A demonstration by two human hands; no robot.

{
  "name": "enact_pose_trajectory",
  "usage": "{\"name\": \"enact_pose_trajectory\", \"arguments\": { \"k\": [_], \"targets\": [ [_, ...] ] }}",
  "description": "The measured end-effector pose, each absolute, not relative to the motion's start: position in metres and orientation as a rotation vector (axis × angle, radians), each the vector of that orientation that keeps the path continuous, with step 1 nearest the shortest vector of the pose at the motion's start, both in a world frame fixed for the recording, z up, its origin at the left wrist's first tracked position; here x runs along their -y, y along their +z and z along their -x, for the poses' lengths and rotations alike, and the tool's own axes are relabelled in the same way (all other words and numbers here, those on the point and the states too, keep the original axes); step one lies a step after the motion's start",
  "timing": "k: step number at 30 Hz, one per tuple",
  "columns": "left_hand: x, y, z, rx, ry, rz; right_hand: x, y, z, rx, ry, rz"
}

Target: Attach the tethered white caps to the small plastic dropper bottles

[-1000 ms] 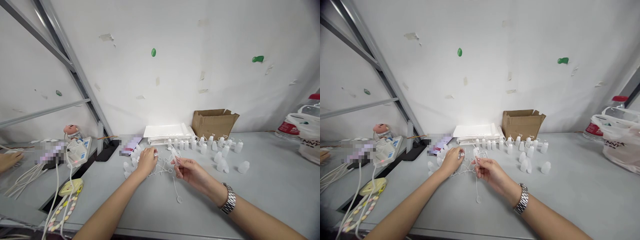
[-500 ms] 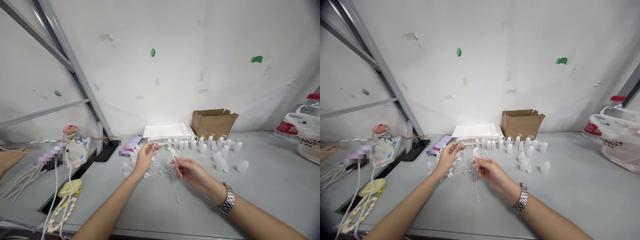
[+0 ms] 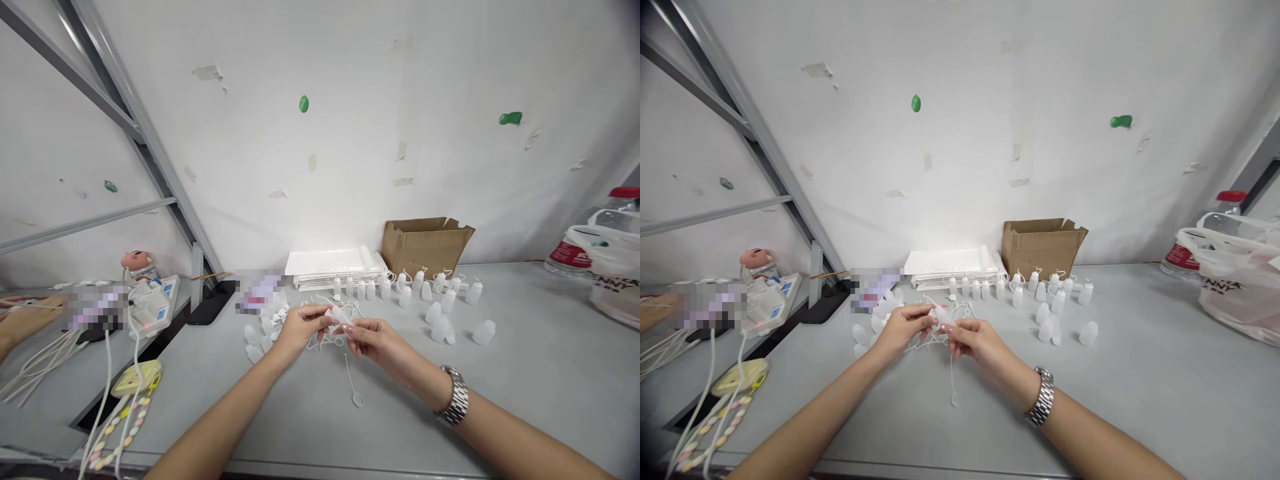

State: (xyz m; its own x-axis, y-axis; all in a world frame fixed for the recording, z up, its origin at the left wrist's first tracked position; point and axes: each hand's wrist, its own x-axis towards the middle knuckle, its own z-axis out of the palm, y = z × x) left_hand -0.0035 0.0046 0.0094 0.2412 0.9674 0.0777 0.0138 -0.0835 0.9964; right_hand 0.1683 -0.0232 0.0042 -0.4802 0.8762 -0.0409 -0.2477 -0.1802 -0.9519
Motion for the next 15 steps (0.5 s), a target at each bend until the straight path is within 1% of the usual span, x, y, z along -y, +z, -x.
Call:
{"name": "enact_pose_trajectory", "arguments": {
  "k": [8,15],
  "targets": [
    [-0.006,0.007,0.008,-1.034,1.119,-1.581,0.024,0.014,-0.169,1.504,1.477,1.063],
    [-0.004,0.007,0.009,-1.009,1.132,-1.620,0.020,0.013,-0.171,1.554,1.340,1.106]
  ]
}}
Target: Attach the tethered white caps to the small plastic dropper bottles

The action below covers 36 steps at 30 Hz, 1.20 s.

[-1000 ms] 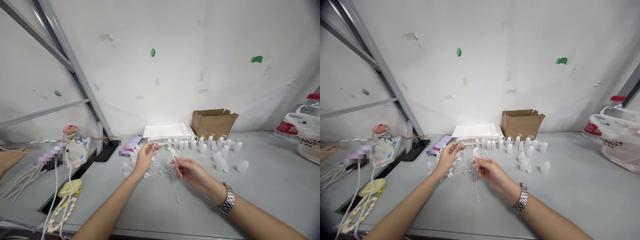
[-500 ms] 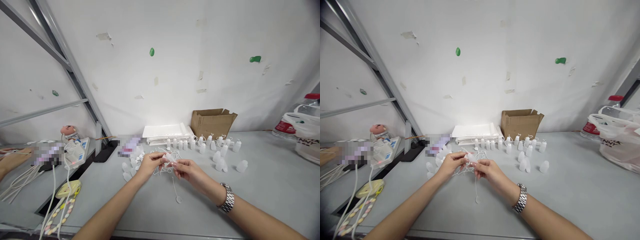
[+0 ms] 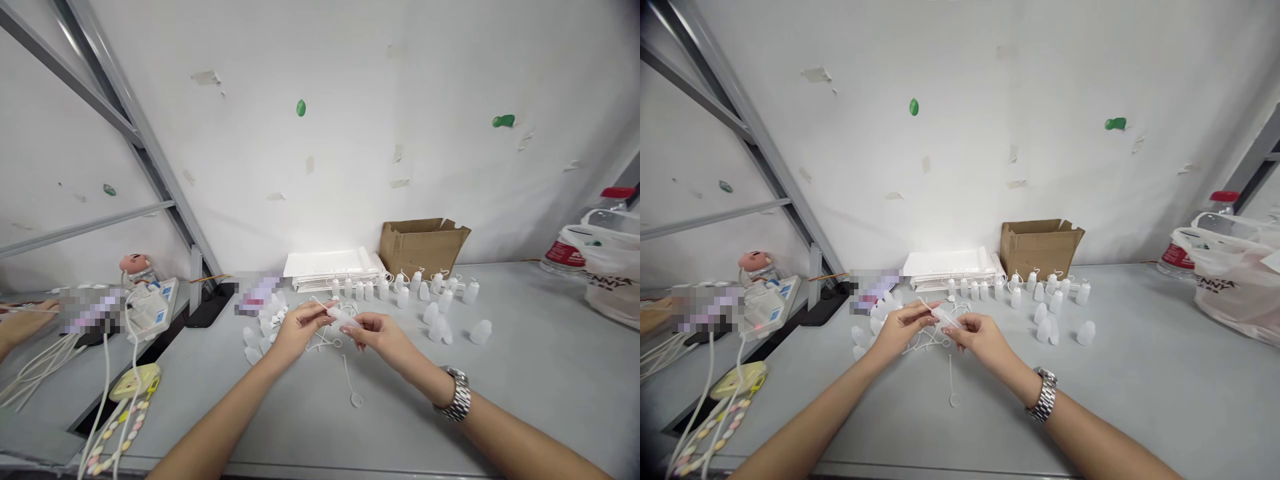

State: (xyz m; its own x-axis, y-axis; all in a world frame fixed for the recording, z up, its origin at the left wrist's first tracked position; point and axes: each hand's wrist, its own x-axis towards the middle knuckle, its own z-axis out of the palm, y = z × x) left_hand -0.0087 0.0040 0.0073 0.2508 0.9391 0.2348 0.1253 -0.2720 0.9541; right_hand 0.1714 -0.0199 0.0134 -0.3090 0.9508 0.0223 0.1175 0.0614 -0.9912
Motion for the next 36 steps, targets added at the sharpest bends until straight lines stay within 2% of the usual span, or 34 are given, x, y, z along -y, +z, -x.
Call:
{"name": "enact_pose_trajectory", "arguments": {
  "k": [7,20,27,33,36],
  "targets": [
    [0.000,0.013,0.009,-0.947,1.127,-1.501,0.019,0.014,-0.174,1.600,1.309,1.110],
    [0.008,0.009,-0.001,-0.770,1.162,-0.838,0.025,0.017,-0.167,1.582,1.402,1.044],
    [-0.004,0.003,0.006,-0.830,1.191,-0.498,0.026,0.013,-0.164,1.480,1.531,0.973],
    [-0.001,0.006,0.008,-0.844,1.115,-0.429,0.021,0.012,-0.167,1.454,1.433,1.043],
    [0.002,0.008,0.006,-0.846,1.085,-0.414,0.020,0.008,-0.168,1.493,1.256,1.158]
  ]
}}
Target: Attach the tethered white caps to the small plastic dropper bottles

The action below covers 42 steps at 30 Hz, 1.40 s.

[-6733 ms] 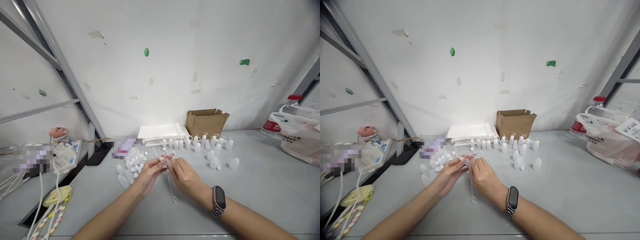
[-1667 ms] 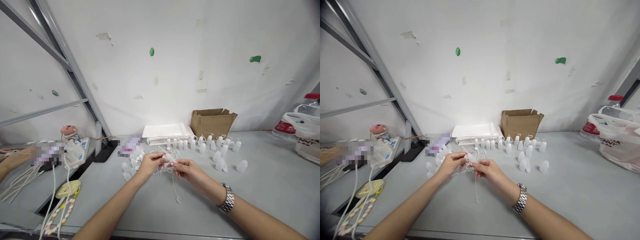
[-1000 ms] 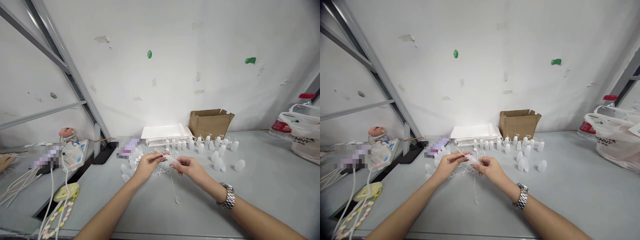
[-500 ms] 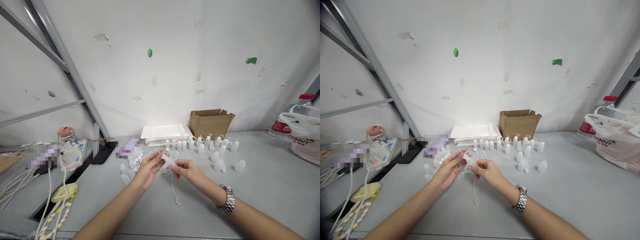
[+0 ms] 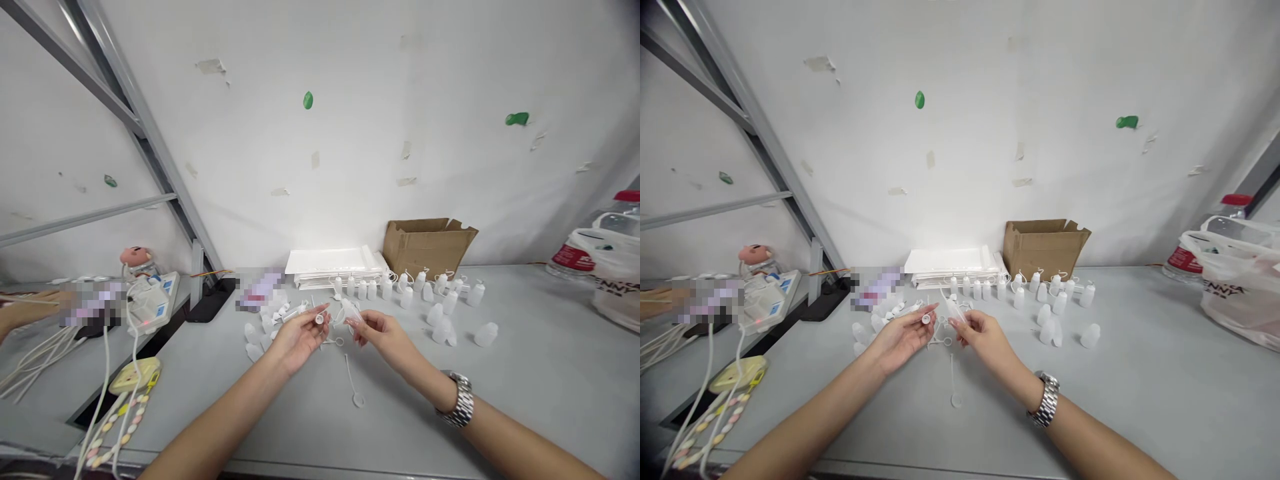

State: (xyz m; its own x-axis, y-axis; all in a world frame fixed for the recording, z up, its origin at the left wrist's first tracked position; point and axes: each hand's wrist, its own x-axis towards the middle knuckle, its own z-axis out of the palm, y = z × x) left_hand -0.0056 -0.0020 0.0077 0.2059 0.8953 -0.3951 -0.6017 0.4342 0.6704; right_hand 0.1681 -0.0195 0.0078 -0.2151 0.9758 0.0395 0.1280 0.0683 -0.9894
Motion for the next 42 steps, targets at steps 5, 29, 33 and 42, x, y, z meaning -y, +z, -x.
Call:
{"name": "enact_pose_trajectory", "arguments": {
  "k": [5,29,33,42],
  "targets": [
    [0.006,0.007,0.001,-0.881,1.071,-0.421,0.022,0.000,-0.169,1.612,0.754,1.248],
    [0.016,-0.001,-0.013,-0.744,1.146,-0.703,0.031,-0.016,-0.156,2.063,-0.356,1.026],
    [0.017,-0.001,-0.016,-0.719,1.122,-0.683,0.031,-0.020,-0.155,2.070,-0.571,0.963],
    [0.025,0.006,-0.018,-0.772,1.082,-0.755,0.030,-0.015,-0.156,2.013,-0.270,0.984]
  ]
}}
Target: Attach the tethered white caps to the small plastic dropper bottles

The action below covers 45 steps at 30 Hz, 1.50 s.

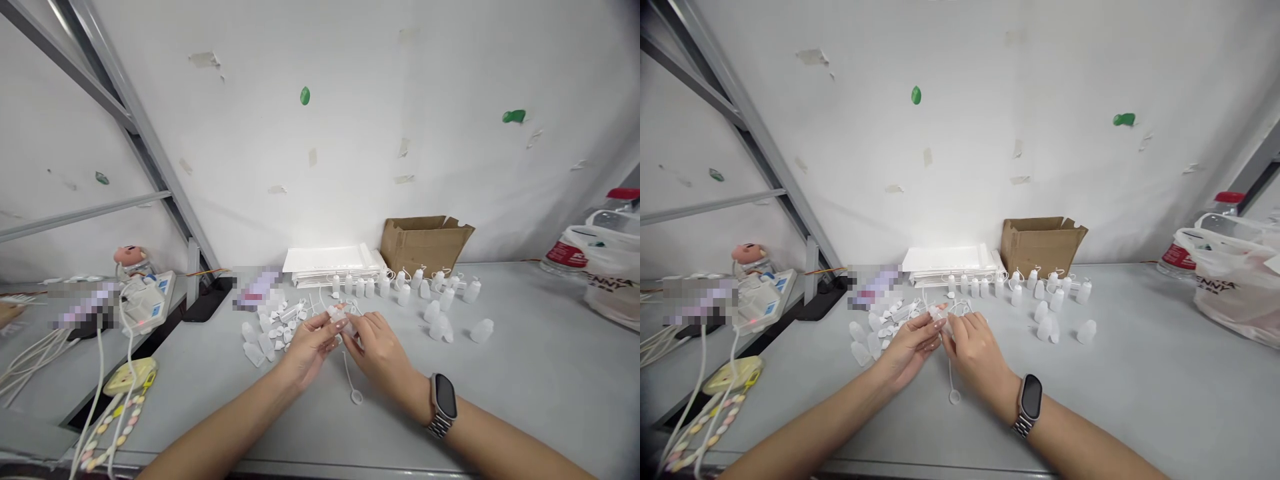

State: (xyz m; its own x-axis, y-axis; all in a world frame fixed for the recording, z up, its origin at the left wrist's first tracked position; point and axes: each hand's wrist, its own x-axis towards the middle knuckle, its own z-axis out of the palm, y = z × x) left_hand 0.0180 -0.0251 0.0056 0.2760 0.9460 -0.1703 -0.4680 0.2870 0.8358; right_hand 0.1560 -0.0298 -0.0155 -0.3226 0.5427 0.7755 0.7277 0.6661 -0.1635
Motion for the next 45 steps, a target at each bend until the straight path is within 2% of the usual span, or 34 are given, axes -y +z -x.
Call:
{"name": "enact_pose_trajectory", "arguments": {
  "k": [5,9,14,17,27,34,41,45],
  "targets": [
    [0.021,0.009,-0.014,-0.855,1.142,-0.789,0.032,-0.007,-0.156,1.828,0.597,1.146],
    [0.019,0.010,-0.012,-0.833,1.140,-0.789,0.033,0.003,-0.155,1.672,1.001,1.106],
    [0.019,0.007,-0.010,-0.787,1.146,-0.821,0.034,0.014,-0.155,1.480,1.581,0.842],
    [0.020,0.007,-0.010,-0.752,1.106,-0.859,0.034,0.014,-0.156,1.314,1.787,0.716],
    [0.021,0.007,-0.012,-0.766,1.074,-1.087,0.032,0.010,-0.161,1.239,1.876,0.622],
    [0.019,0.006,-0.012,-0.795,1.084,-0.910,0.028,0.003,-0.160,1.108,2.023,0.504],
    [0.015,0.003,-0.010,-0.904,1.249,-0.907,0.029,0.005,-0.155,1.184,1.723,0.804],
    [0.018,0.001,-0.012,-0.793,1.193,-0.816,0.030,0.005,-0.155,1.195,1.781,0.764]
  ]
}}
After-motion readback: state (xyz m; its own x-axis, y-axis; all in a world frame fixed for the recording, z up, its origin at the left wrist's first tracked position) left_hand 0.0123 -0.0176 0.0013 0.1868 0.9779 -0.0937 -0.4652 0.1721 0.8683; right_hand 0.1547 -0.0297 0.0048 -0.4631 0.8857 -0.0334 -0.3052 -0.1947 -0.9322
